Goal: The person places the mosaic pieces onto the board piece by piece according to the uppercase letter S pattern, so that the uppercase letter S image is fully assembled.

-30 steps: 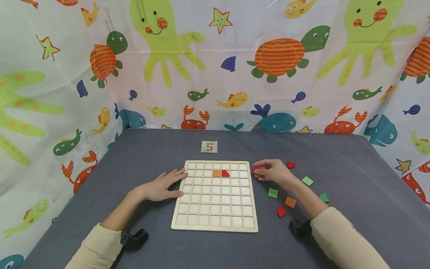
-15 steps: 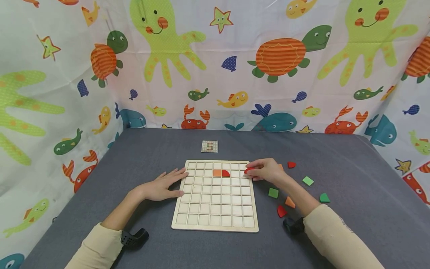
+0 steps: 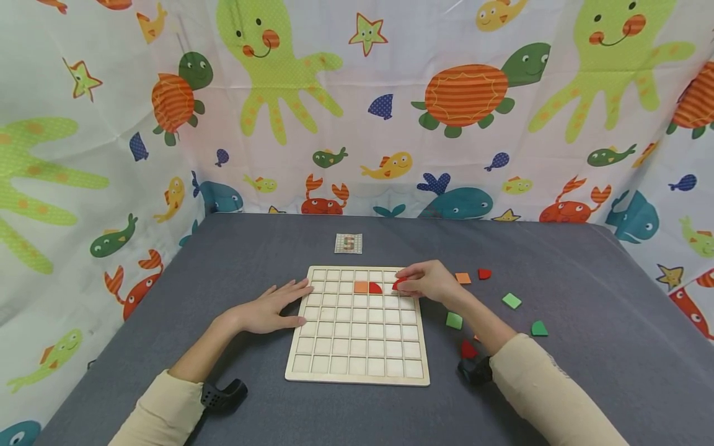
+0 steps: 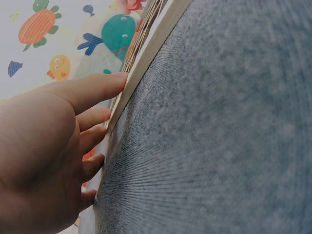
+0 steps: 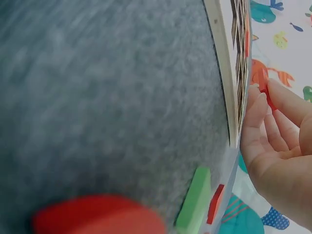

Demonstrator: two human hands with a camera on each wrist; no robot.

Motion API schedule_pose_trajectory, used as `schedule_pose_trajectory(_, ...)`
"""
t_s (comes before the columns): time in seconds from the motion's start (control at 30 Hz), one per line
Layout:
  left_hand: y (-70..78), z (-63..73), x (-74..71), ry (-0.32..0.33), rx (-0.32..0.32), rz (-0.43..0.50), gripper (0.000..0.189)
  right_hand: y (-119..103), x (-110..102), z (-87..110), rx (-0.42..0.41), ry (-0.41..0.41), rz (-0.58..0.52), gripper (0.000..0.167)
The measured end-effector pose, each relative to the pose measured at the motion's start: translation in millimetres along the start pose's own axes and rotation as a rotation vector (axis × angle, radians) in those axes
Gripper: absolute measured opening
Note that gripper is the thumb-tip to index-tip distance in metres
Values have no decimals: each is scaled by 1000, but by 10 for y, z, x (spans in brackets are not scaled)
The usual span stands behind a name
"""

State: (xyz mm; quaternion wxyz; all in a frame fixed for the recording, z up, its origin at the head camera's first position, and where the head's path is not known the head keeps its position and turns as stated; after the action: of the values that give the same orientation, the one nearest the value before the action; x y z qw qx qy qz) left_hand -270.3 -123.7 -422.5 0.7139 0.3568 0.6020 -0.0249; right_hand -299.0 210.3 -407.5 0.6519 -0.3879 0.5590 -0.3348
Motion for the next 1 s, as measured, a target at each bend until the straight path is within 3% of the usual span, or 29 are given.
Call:
schedule_pose_trajectory(0.33, -20, 0, 16, 1, -14, -8, 73, -128, 144, -60, -23, 21, 87, 36)
schedule_pose_trajectory(0.6, -2, 3, 6, 3, -17, -5, 73, -218, 284, -91, -17, -18, 10, 32)
schedule_pose_trajectory(1.0, -7, -1, 2, 4, -27, -2, 73, -314, 445, -162, -21, -25, 1, 27)
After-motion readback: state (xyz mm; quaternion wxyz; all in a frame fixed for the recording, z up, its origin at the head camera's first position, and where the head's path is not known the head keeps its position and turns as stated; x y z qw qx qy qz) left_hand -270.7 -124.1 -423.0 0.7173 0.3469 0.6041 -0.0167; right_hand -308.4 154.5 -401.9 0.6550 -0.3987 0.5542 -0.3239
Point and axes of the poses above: each hand's wrist, its own z-axis away from the middle knuckle, its own x-axis out of the palm, y = z × x, the point moved 3 cm from there along -z, towards the middle knuckle, and after that the axes turned 12 degrees about y, right-handed, at the moved point
